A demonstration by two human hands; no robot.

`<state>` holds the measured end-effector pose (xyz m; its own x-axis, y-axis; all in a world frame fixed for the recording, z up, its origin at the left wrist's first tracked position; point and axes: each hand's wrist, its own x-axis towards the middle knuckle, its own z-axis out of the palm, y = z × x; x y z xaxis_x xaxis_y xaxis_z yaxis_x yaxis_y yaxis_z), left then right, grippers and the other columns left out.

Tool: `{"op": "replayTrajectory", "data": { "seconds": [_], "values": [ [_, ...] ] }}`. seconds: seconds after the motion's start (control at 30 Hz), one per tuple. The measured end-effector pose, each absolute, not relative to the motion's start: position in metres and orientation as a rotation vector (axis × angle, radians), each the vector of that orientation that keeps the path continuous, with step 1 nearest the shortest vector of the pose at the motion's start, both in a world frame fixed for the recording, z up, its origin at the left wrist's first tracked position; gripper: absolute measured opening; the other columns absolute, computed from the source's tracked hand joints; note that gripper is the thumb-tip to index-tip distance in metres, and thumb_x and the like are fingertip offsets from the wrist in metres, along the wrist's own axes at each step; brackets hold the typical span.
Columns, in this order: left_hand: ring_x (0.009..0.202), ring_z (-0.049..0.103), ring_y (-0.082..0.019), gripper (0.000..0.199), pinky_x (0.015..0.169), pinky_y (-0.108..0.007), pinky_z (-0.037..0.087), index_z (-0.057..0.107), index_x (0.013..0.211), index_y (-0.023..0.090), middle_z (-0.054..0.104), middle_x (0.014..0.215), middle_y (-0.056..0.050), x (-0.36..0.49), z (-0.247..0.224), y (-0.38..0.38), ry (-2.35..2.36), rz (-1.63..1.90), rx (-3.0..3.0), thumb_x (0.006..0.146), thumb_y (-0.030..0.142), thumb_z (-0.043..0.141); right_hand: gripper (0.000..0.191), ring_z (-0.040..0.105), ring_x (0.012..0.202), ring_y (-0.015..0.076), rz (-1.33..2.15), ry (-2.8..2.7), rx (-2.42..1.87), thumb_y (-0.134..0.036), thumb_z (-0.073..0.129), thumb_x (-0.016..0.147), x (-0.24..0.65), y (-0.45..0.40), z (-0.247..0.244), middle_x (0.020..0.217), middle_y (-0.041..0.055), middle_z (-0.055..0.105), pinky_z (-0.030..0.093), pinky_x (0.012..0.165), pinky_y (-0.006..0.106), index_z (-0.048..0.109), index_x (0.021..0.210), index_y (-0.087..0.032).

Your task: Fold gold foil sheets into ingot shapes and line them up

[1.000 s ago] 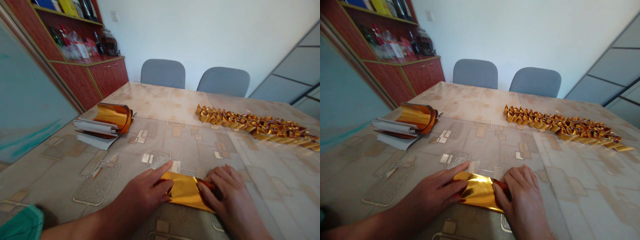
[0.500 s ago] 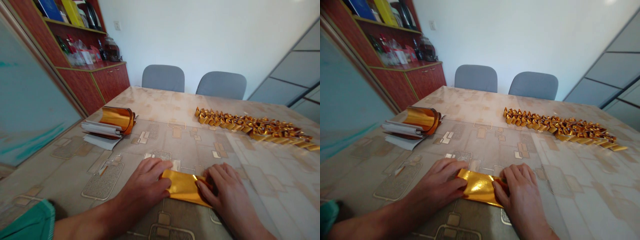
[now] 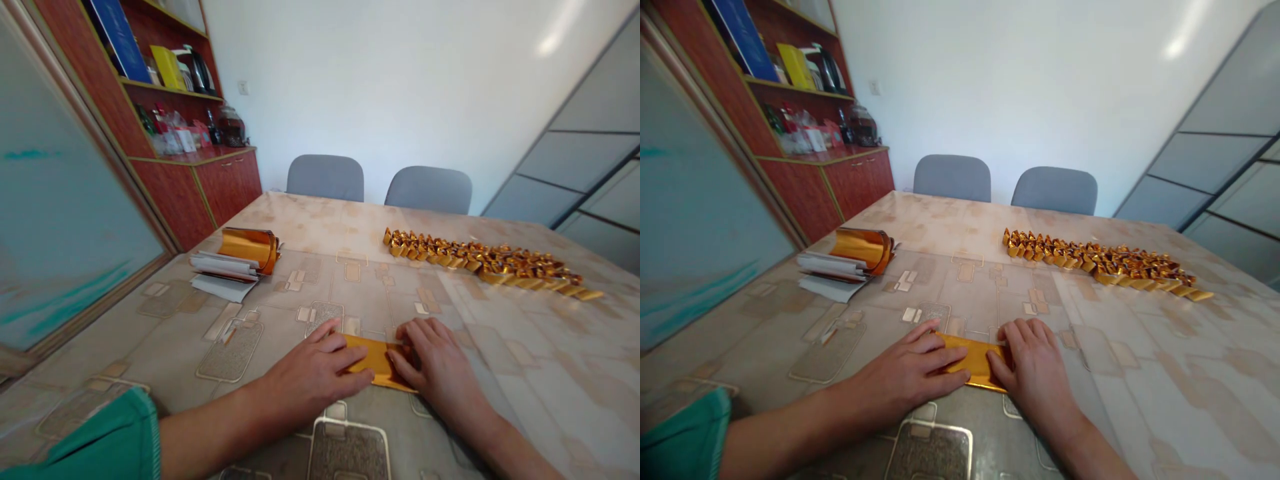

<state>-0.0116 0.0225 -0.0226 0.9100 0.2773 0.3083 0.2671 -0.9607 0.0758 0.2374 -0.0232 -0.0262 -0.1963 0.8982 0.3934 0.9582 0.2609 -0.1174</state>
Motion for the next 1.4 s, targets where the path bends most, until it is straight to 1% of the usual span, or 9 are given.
{"op": "replayTrajectory", "data": {
  "seconds": [0.17,0.23,0.33,0.53,0.7,0.97,1.13,1.3,1.4],
  "values": [
    [0.103,0.057,-0.020,0.031,0.110,-0.049,0.032,0.059,0.127,0.029,0.064,0.120,-0.005,-0.012,-0.020,0.021,0.421,0.487,3.074,0.097,0.025,0.056,0.011,0.057,0.080,0.0226,-0.173,-2.217,-1.573,-0.019,0.052,0.093,0.226,-0.036,-0.012,0.082,0.0040,0.065,0.045,0.082,0.041,0.059,0.085,-0.022],
    [0.101,0.057,-0.020,0.031,0.109,-0.047,0.034,0.059,0.127,0.029,0.064,0.119,-0.005,-0.012,-0.020,0.021,0.420,0.474,3.075,0.097,0.025,0.056,0.020,0.059,0.085,0.0233,-0.207,-2.229,-1.468,-0.010,0.046,0.092,0.210,-0.051,-0.011,0.088,0.0049,0.067,0.038,0.098,0.049,0.062,0.094,-0.022],
    [0.103,0.056,-0.020,0.026,0.106,-0.046,0.035,0.061,0.123,0.031,0.063,0.124,-0.004,-0.011,-0.021,0.021,0.427,0.457,3.095,0.097,0.027,0.055,0.026,0.060,0.089,0.0234,-0.180,-2.243,-1.398,-0.008,0.045,0.088,0.185,-0.073,-0.019,0.090,0.0040,0.069,0.033,0.105,0.049,0.063,0.099,-0.023],
    [0.104,0.056,-0.023,0.028,0.105,-0.053,0.034,0.058,0.126,0.031,0.062,0.128,-0.004,-0.012,-0.020,0.020,0.449,0.420,3.135,0.100,0.028,0.049,0.026,0.062,0.090,0.0262,-0.389,-2.272,-1.523,-0.012,0.049,0.089,0.182,-0.091,-0.031,0.095,0.0040,0.072,0.024,0.108,0.054,0.062,0.108,-0.024],
    [0.108,0.057,-0.023,0.031,0.105,-0.048,0.035,0.056,0.130,0.029,0.060,0.133,-0.005,-0.017,-0.017,0.025,0.364,0.402,3.134,0.099,0.026,0.049,0.021,0.063,0.090,0.0249,-0.399,-2.297,-1.470,-0.019,0.055,0.089,0.195,-0.094,-0.026,0.096,0.0002,0.072,0.023,0.108,0.050,0.062,0.108,-0.025],
    [0.120,0.056,-0.023,0.031,0.113,-0.055,0.020,0.057,0.128,0.033,0.060,0.137,-0.001,-0.037,-0.021,0.036,0.378,0.373,3.076,0.102,0.024,0.044,0.019,0.062,0.088,0.0228,-0.270,-2.211,-1.480,-0.024,0.048,0.096,0.196,-0.093,-0.031,0.091,-0.0004,0.069,0.031,0.105,0.049,0.064,0.105,-0.025],
    [0.126,0.053,-0.021,0.031,0.115,-0.053,0.019,0.058,0.128,0.035,0.062,0.135,0.000,-0.059,-0.018,0.038,0.418,0.422,3.087,0.102,0.024,0.046,0.018,0.062,0.086,0.0243,-0.271,-2.248,-1.514,-0.028,0.052,0.094,0.196,-0.093,-0.028,0.087,0.0016,0.067,0.037,0.101,0.054,0.065,0.106,-0.026],
    [0.125,0.054,-0.024,0.029,0.113,-0.053,0.025,0.060,0.125,0.026,0.062,0.134,-0.006,-0.059,-0.007,0.032,0.318,0.428,3.195,0.103,0.023,0.042,0.039,0.063,0.090,0.0304,-0.404,-2.296,-1.558,-0.044,0.066,0.085,0.189,-0.089,-0.028,0.092,0.0063,0.068,0.041,0.095,0.063,0.063,0.122,-0.032],
    [0.113,0.060,-0.021,0.028,0.111,-0.048,0.031,0.061,0.122,0.021,0.067,0.123,-0.008,-0.047,-0.001,0.022,0.294,0.446,3.171,0.102,0.020,0.042,0.046,0.063,0.093,0.0334,-0.448,-2.328,-1.583,-0.052,0.070,0.081,0.186,-0.089,-0.027,0.092,0.0079,0.068,0.040,0.094,0.067,0.064,0.122,-0.033]
  ]
}}
